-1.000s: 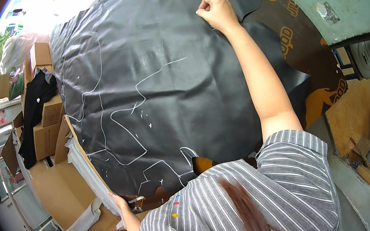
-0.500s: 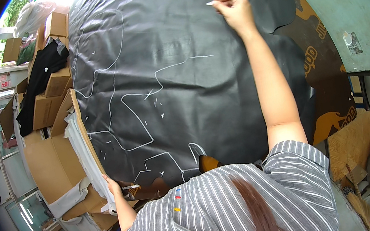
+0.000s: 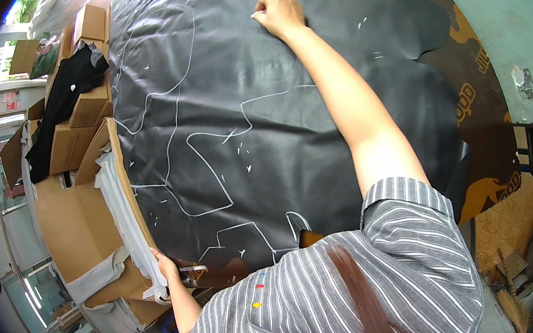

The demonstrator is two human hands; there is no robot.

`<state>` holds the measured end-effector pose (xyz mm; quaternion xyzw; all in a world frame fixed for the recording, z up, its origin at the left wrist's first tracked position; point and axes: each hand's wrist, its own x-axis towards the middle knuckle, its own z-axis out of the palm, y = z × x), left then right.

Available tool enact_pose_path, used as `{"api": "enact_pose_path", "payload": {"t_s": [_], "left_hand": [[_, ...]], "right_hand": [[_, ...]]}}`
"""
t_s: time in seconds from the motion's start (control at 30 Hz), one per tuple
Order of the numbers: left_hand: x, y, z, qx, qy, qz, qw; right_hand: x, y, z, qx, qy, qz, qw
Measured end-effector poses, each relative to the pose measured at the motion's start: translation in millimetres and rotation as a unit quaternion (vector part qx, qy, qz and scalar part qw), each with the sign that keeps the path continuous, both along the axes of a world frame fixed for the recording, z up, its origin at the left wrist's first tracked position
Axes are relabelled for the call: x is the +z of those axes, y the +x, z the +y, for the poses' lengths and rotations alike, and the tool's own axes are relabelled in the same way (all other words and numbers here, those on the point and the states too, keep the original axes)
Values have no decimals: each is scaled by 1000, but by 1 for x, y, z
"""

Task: The person marks outlines on a large black fabric sheet using a white chalk-like marker. They smooth the fabric, draw lines, and occasionally lift or fold the fabric to access different areas.

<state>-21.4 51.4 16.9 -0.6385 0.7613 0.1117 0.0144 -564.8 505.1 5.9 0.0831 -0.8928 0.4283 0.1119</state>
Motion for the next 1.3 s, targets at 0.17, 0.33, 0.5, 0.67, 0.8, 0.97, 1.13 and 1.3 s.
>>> {"api": "enact_pose_path", "payload": {"t_s": [0.17,0.33,0.5,0.67,0.8,0.97,1.13,1.3], "left_hand": [[-3,1,-2,12,11,12,1000],[-6,-1,-8,41,11,20,999],[-3,1,-4,18,1,17,1000],[-6,1,-5,19,-3,13,1000],[-7,1,-6,21,-6,9,1000],[-6,2,-4,14,-7,17,1000],[-8,1,-6,10,-6,16,1000],[-12,10,-14,16,0,10,1000]], "right_hand": [[-8,12,47,3,-53,-21,998],[-11,-2,55,-31,-135,-42,989],[-3,-2,38,-57,18,-2,998],[-11,12,33,2,-124,-26,992],[-5,38,8,-4,-52,-14,999],[-3,42,9,29,-73,-19,997],[-21,18,48,-45,-247,-31,967],[3,42,30,-30,-30,-11,999]]}}
